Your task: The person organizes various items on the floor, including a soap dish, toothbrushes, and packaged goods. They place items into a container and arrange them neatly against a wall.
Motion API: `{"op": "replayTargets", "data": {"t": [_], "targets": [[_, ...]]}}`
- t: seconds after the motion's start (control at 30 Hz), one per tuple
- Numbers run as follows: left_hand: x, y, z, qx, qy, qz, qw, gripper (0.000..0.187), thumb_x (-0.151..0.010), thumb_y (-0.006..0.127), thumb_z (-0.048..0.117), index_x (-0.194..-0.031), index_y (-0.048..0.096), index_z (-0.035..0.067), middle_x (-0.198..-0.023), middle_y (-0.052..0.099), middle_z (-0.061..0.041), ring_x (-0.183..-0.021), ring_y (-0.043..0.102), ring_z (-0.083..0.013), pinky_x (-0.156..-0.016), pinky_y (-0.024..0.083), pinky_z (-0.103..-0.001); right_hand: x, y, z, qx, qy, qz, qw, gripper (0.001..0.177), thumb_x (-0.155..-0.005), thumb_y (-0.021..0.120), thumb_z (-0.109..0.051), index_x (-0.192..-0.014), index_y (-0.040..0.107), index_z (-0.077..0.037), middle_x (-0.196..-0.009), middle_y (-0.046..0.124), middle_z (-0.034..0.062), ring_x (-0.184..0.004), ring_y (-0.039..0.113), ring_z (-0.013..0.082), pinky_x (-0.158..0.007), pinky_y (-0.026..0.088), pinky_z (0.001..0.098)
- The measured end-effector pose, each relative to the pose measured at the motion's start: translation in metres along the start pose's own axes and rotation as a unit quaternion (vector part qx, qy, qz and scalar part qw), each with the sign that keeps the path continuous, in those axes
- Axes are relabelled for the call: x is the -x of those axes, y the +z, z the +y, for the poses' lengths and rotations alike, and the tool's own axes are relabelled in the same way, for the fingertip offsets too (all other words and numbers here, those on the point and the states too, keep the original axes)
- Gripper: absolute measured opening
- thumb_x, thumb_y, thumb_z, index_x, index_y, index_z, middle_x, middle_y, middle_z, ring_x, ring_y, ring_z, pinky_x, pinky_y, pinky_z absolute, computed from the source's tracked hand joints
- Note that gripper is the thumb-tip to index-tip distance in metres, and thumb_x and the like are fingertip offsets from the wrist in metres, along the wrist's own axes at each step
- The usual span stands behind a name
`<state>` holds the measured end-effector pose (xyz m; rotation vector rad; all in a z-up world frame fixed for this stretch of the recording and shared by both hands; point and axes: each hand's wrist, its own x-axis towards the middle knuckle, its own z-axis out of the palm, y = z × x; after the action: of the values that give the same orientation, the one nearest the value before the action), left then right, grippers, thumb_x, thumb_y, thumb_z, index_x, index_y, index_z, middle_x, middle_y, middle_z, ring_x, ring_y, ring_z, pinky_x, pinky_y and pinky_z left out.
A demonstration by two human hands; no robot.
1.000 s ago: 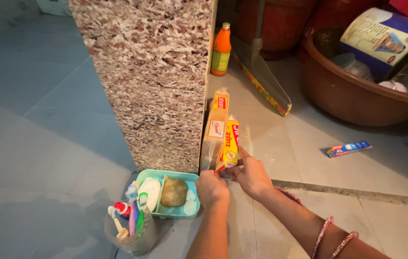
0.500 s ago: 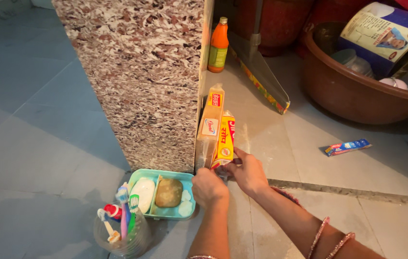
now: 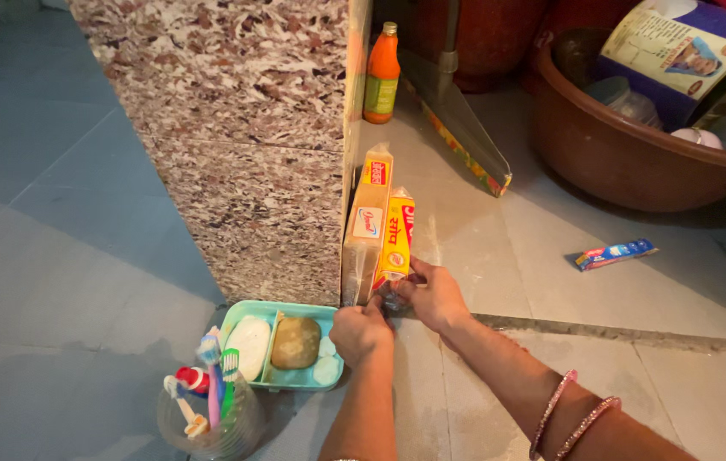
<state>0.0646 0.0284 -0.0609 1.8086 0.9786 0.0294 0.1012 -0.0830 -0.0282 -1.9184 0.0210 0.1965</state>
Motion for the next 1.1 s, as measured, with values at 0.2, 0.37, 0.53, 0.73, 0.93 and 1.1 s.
{"op": "replayTargets", "data": {"t": [0.2,0.37,0.53,0.73,0.93,1.1], "targets": [[0.016,-0.008,0.001,-0.100,0.037,-0.041,0.993,0.036,-0.086,0.078,0.041,-0.098,0.078,0.008,-0.103,0.075,-0.019,-0.100,0.073,-0.0367,-0.087,0.059,-0.047,-0.020,-0.025,0.020,-0.044,0.023,-0.028,0.998,0.063,-0.075,0.058,0.008,-0.136,0.063,-0.008,-0.108,0.075,0.0070,-0.090,0.070,0.0165,-0.078,0.055,0.0296],[0.035,-0.015,0.017,-0.262,0.259,-0.186,0.911,0.022,-0.093,0.067,0.022,-0.106,0.076,0.007,-0.112,0.072,-0.022,-0.109,0.070,-0.0377,-0.093,0.057,-0.047,-0.031,-0.029,-0.010,-0.104,0.075,0.096,0.987,0.048,-0.093,0.054,-0.020,-0.140,0.058,-0.014,-0.120,0.067,0.0160,-0.104,0.062,0.0167,-0.089,0.050,0.0378],[0.062,-0.006,0.042,-0.240,0.354,-0.271,0.862,0.067,-0.087,0.068,0.014,-0.148,0.041,0.009,-0.157,0.032,-0.018,-0.121,0.064,-0.0377,-0.100,0.053,-0.044,-0.036,-0.022,-0.052,-0.035,0.077,-0.002,0.996,0.064,-0.097,0.048,-0.057,-0.130,0.069,-0.007,-0.124,0.071,0.0087,-0.108,0.063,0.0208,-0.097,0.047,0.0416],[0.063,-0.009,0.064,-0.289,0.277,-0.282,0.872,0.101,-0.088,0.077,0.032,-0.161,0.011,0.008,-0.172,-0.006,-0.012,-0.151,0.031,-0.0295,-0.114,0.042,-0.042,-0.026,-0.024,-0.066,-0.008,0.123,-0.027,0.992,0.068,-0.097,0.039,-0.064,-0.134,0.065,-0.014,-0.130,0.069,0.0021,-0.121,0.062,0.0181,-0.102,0.038,0.0472],[0.070,-0.032,0.072,-0.262,0.233,-0.302,0.886,0.094,-0.084,0.076,0.040,-0.160,0.028,0.014,-0.173,0.008,-0.006,-0.152,0.034,-0.0269,-0.118,0.040,-0.042,-0.016,-0.017,-0.069,-0.039,0.117,-0.070,0.990,0.071,-0.093,0.036,-0.068,-0.144,0.057,-0.023,-0.138,0.063,-0.0022,-0.131,0.053,0.0180,-0.103,0.041,0.0479],[0.064,-0.022,0.059,-0.317,0.294,-0.282,0.857,0.088,-0.087,0.076,0.025,-0.159,0.026,0.011,-0.172,0.001,-0.011,-0.154,0.024,-0.0288,-0.117,0.038,-0.042,-0.006,-0.026,-0.066,0.028,0.141,-0.050,0.988,0.078,-0.090,0.037,-0.072,-0.153,0.045,-0.027,-0.146,0.052,0.0014,-0.133,0.048,0.0201,-0.105,0.042,0.0490]]}}
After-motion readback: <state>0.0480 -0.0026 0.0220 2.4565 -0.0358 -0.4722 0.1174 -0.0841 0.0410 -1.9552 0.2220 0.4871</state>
